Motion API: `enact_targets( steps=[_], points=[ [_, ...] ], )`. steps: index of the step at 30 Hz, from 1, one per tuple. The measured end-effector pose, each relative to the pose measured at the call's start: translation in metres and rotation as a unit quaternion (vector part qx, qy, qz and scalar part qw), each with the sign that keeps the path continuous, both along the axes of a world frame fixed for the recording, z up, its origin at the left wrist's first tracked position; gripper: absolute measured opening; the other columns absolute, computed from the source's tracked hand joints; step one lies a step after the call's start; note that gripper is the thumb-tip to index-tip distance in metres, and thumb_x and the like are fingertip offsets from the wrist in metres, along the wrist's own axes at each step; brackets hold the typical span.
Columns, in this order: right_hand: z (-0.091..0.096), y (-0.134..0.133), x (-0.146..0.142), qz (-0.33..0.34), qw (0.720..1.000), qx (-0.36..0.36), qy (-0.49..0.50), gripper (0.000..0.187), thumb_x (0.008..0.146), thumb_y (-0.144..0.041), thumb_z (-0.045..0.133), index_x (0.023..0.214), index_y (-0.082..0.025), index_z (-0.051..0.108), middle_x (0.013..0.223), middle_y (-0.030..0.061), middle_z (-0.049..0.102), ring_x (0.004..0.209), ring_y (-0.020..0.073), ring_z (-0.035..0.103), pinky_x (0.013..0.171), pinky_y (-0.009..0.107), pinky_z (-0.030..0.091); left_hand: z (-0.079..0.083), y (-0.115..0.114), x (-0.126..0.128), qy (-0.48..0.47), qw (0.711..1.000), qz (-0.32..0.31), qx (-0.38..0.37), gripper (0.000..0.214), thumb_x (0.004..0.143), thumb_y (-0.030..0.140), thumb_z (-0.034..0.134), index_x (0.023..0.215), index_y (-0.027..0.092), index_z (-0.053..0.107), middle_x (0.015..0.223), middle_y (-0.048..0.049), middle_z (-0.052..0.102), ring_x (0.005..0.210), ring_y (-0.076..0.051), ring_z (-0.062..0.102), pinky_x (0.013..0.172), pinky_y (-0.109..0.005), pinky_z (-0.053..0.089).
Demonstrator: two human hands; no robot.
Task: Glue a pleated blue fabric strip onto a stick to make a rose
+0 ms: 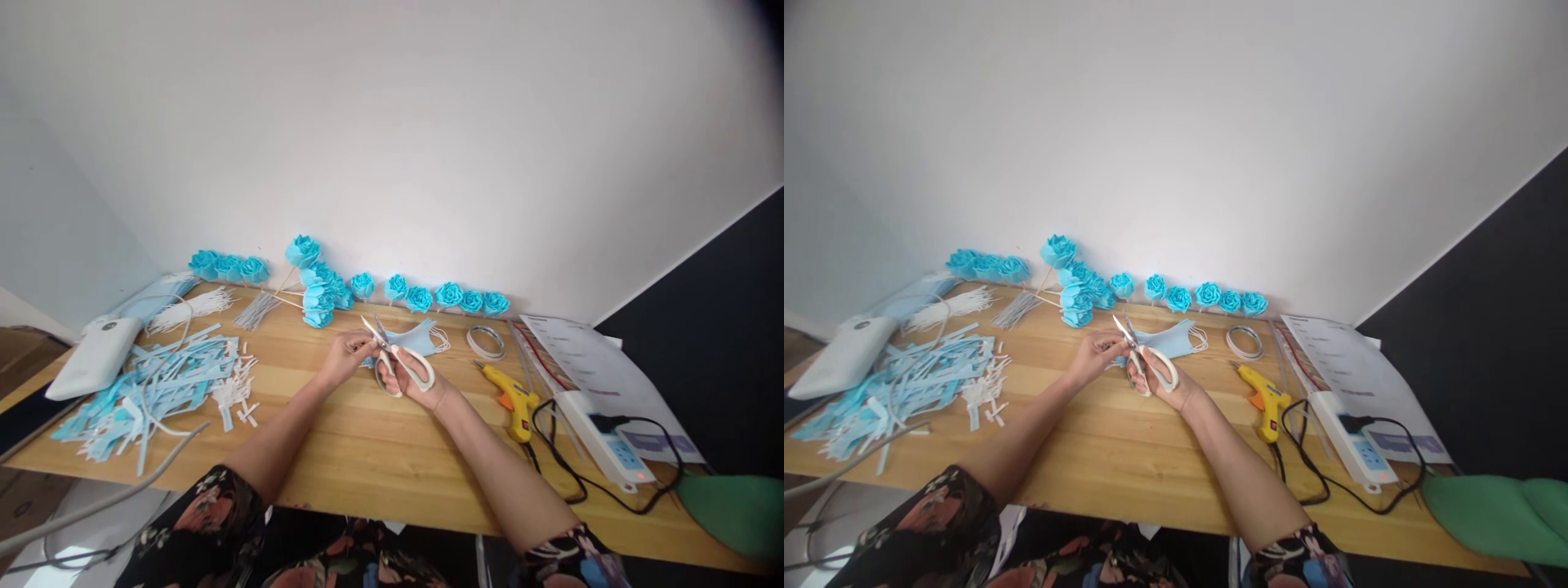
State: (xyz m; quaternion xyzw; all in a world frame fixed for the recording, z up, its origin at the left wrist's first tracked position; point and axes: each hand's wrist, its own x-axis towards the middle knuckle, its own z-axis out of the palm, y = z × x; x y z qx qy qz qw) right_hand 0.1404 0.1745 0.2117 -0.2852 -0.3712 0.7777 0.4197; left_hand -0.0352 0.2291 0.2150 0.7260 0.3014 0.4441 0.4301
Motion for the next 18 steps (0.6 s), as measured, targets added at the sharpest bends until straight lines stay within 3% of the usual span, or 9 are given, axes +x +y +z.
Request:
enact_targets(
  steps=[5, 10, 13, 15, 17, 18],
  points=[
    [0.004, 0.000, 0.012, -0.012, 0.999, 0.032, 0.003, 0.052, 0.076, -0.062, 0.066, 0.101, -0.017, 0.066, 0.074, 0.0015, 0.054, 0.055, 0.0113, 0.038, 0.048, 0.026, 0.031, -0.010, 0.009, -0.002, -0.021, 0.992, 0.087, -0.084, 0.032, 0.077, 0.045, 0.065, 0.066, 0.015, 0.068, 0.065, -0.0037, 0.063, 0.063, -0.015, 0.055, 0.057, -0.024, 0.042],
    [0.014, 0.005, 0.023, -0.124, 0.988, 0.094, 0.004, 0.055, 0.072, -0.061, 0.069, 0.108, -0.019, 0.065, 0.074, 0.0002, 0.053, 0.054, 0.0113, 0.037, 0.046, 0.026, 0.031, -0.015, 0.016, -0.004, -0.026, 0.987, 0.107, -0.118, 0.035, 0.072, 0.049, 0.064, 0.065, 0.014, 0.065, 0.055, 0.0010, 0.053, 0.051, -0.010, 0.045, 0.048, -0.021, 0.034],
    [0.020, 0.011, 0.030, -0.193, 0.971, 0.125, -0.071, 0.054, 0.071, -0.057, 0.071, 0.111, -0.021, 0.060, 0.075, -0.0004, 0.057, 0.054, 0.0115, 0.042, 0.044, 0.024, 0.031, -0.014, 0.015, -0.003, -0.022, 0.986, 0.106, -0.128, 0.038, 0.069, 0.051, 0.065, 0.063, 0.014, 0.064, 0.056, 0.0011, 0.053, 0.050, -0.009, 0.044, 0.048, -0.020, 0.034],
    [0.026, 0.014, 0.037, -0.244, 0.940, 0.148, -0.188, 0.054, 0.070, -0.050, 0.074, 0.113, -0.023, 0.056, 0.072, -0.0026, 0.057, 0.055, 0.0123, 0.046, 0.046, 0.023, 0.032, -0.014, 0.015, -0.003, -0.018, 0.984, 0.112, -0.135, 0.038, 0.068, 0.052, 0.064, 0.063, 0.014, 0.063, 0.053, 0.0021, 0.051, 0.047, -0.009, 0.042, 0.046, -0.020, 0.032],
    [0.036, 0.010, 0.046, -0.272, 0.885, 0.189, -0.327, 0.053, 0.069, -0.040, 0.076, 0.115, -0.024, 0.053, 0.071, -0.0045, 0.058, 0.061, 0.0136, 0.051, 0.053, 0.024, 0.038, -0.016, 0.016, -0.003, -0.012, 0.982, 0.122, -0.142, 0.037, 0.069, 0.051, 0.063, 0.064, 0.015, 0.063, 0.048, 0.0037, 0.047, 0.044, -0.008, 0.039, 0.044, -0.020, 0.030],
    [0.043, 0.006, 0.050, -0.255, 0.856, 0.217, -0.395, 0.051, 0.072, -0.036, 0.073, 0.117, -0.024, 0.052, 0.075, -0.0037, 0.061, 0.065, 0.0144, 0.055, 0.059, 0.025, 0.042, -0.017, 0.017, -0.004, -0.008, 0.981, 0.129, -0.145, 0.037, 0.070, 0.051, 0.062, 0.064, 0.015, 0.062, 0.046, 0.0042, 0.046, 0.043, -0.008, 0.038, 0.044, -0.020, 0.029]
  ],
)
